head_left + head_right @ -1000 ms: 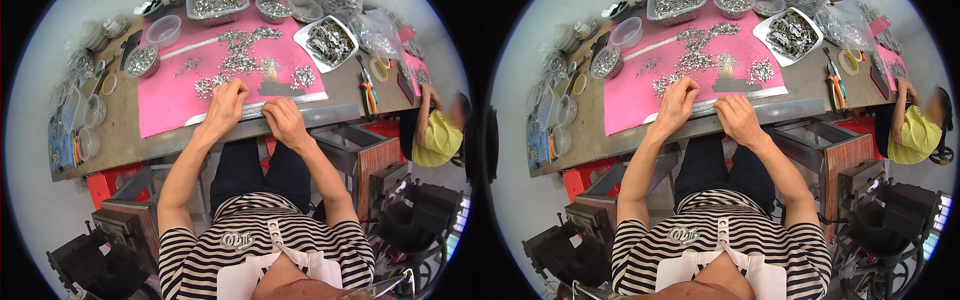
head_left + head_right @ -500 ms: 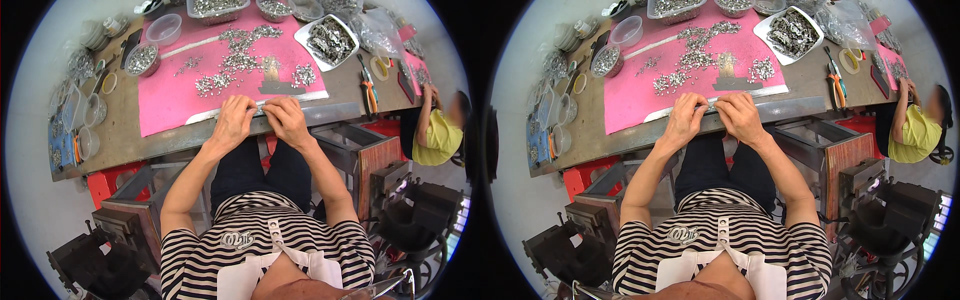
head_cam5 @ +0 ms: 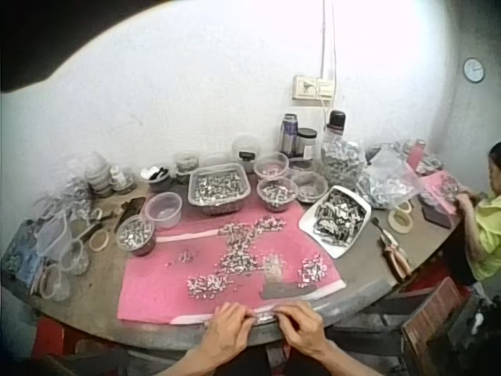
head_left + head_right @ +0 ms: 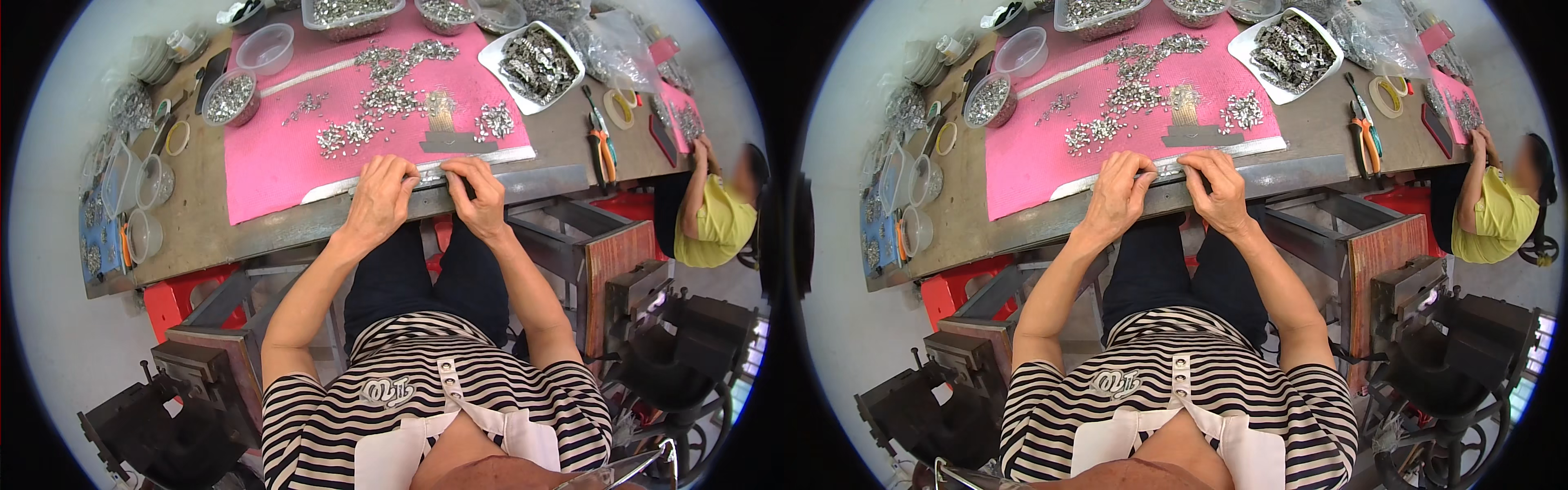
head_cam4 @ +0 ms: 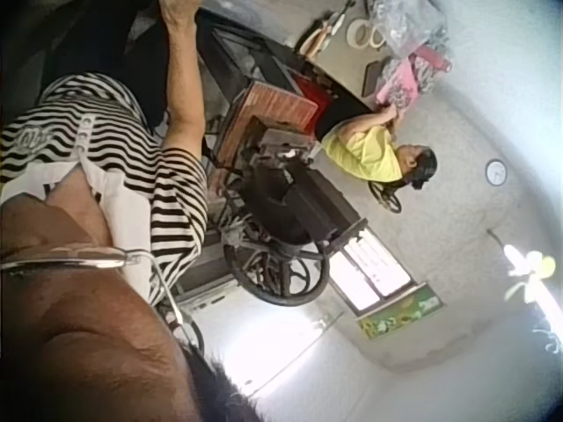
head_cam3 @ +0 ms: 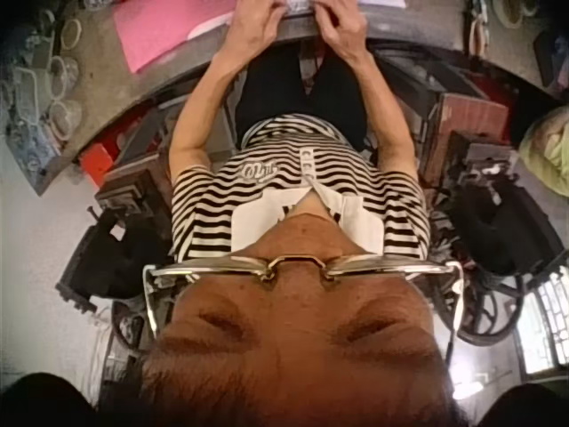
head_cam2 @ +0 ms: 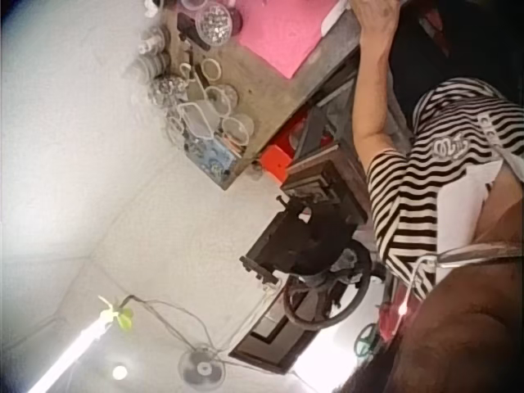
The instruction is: The person sits at a workbench and repeatedly picks up small silver metal pieces from a pink mat. They place each piece into a metal jig and use a manual press to flatten or shape it. The person then removes the processed piece and places it into a white tray. This repetitive cycle continues throughout the video.
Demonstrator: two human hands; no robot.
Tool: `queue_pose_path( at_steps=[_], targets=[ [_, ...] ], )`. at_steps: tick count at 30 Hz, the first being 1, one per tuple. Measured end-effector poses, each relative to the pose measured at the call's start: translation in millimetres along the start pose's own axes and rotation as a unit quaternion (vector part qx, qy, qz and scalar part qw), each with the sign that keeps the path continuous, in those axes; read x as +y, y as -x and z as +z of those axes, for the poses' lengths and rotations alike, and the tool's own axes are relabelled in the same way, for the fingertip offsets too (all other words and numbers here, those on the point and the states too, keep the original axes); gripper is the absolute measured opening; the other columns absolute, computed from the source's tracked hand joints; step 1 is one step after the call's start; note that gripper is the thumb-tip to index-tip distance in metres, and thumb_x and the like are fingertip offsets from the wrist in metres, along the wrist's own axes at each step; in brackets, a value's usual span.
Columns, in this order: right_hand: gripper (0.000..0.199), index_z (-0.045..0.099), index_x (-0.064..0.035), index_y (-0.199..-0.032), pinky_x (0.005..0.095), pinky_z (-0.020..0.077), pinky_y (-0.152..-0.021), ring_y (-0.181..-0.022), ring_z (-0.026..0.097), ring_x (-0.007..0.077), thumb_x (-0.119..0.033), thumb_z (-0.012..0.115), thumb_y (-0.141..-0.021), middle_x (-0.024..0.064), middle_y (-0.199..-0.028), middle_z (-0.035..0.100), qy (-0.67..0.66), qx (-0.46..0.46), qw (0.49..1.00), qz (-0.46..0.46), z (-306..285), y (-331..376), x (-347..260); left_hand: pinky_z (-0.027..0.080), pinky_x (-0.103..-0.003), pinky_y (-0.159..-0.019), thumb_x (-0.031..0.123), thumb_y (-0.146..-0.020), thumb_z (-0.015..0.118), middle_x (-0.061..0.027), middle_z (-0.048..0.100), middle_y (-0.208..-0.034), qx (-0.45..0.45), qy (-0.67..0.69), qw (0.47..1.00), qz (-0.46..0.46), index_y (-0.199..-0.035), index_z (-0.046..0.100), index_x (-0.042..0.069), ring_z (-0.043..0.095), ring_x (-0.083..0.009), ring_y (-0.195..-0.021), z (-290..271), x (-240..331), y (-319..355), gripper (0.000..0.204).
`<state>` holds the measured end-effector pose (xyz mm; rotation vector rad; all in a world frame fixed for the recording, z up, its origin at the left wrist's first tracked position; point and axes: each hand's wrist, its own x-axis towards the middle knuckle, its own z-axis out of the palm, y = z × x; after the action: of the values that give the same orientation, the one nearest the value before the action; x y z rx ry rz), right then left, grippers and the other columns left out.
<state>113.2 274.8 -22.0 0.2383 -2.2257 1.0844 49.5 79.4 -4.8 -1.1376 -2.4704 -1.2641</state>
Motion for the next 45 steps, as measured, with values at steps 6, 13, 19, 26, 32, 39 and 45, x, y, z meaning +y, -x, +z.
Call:
queue_pose_path(
  at_steps=[6, 13, 19, 26, 32, 39, 45],
  targets=[
    [0.021, 0.071, -0.0023, -0.102, 0.0359, 0.0484, -0.08, -0.087, 0.067, 0.0262, 0.007, 0.07, -0.083, 0.01, -0.096, 0.071, -0.006, 0.016, 1.0, -0.005, 1, 0, 1, 0.045, -0.042, -0.081, 0.001, -0.089, 0.068, -0.0113, 0.063, -0.092, 0.035, -0.041, 0.997, 0.052, -0.098, 0.063, 0.003, 0.059, -0.0315, -0.087, 1, 4, 2, 0.01],
    [0.021, 0.071, -0.0022, -0.102, 0.0363, 0.0488, -0.081, -0.088, 0.068, 0.027, 0.007, 0.071, -0.084, 0.0103, -0.096, 0.071, -0.005, 0.013, 1.0, 0.002, 1, 0, 2, 0.047, -0.042, -0.078, 0.0, -0.088, 0.069, -0.0122, 0.065, -0.092, 0.056, -0.04, 0.996, 0.051, -0.098, 0.063, 0.001, 0.06, -0.0321, -0.084, 7, 2, 3, 0.012],
    [0.015, 0.071, -0.0022, -0.1, 0.0393, 0.0479, -0.08, -0.088, 0.064, 0.0293, 0.003, 0.071, -0.086, 0.0107, -0.094, 0.067, 0.068, 0.006, 0.998, 0.007, -3, -13, 9, 0.047, -0.042, -0.075, -0.001, -0.089, 0.069, -0.0124, 0.065, -0.091, 0.053, -0.025, 0.998, 0.031, -0.097, 0.062, 0.001, 0.06, -0.0321, -0.083, 7, 1, 4, 0.011],
    [0.009, 0.07, -0.005, -0.09, 0.0422, 0.0433, -0.082, -0.088, 0.058, 0.0287, -0.008, 0.075, -0.084, 0.009, -0.087, 0.061, 0.236, -0.042, 0.971, 0.002, -4, -37, 31, 0.05, -0.043, -0.078, -0.001, -0.089, 0.069, -0.0124, 0.065, -0.092, 0.055, -0.029, 0.997, 0.036, -0.097, 0.063, 0.001, 0.061, -0.0322, -0.083, 9, 0, 3, 0.011],
    [0.013, 0.07, -0.0056, -0.087, 0.043, 0.0424, -0.082, -0.089, 0.059, 0.0284, -0.014, 0.078, -0.082, 0.0083, -0.087, 0.062, 0.282, -0.068, 0.957, 0.002, -1, -42, 33, 0.05, -0.05, -0.099, 0.002, -0.088, 0.072, -0.0108, 0.069, -0.099, 0.052, -0.061, 0.993, 0.087, -0.099, 0.066, 0.002, 0.066, -0.0307, -0.093, 9, -3, 8, 0.013],
    [0.011, 0.069, -0.0059, -0.086, 0.0435, 0.0417, -0.081, -0.09, 0.059, 0.0287, -0.013, 0.076, -0.082, 0.0087, -0.088, 0.063, 0.284, -0.072, 0.956, -0.009, -1, -45, 33, 0.042, -0.048, -0.103, 0.01, -0.088, 0.074, -0.0056, 0.071, -0.099, 0.02, -0.104, 0.992, 0.061, -0.097, 0.069, 0.007, 0.063, -0.0267, -0.093, -6, 8, 3, 0.011],
    [0.009, 0.071, -0.0062, -0.092, 0.0427, 0.0419, -0.081, -0.091, 0.059, 0.0293, -0.008, 0.072, -0.083, 0.0088, -0.089, 0.063, 0.273, -0.086, 0.958, -0.006, -7, -43, 37, 0.038, -0.046, -0.101, 0.013, -0.088, 0.074, -0.0036, 0.068, -0.094, -0.001, -0.093, 0.993, 0.071, -0.098, 0.069, 0.009, 0.06, -0.0257, -0.095, 12, -8, -48, 0.012]
  ],
)
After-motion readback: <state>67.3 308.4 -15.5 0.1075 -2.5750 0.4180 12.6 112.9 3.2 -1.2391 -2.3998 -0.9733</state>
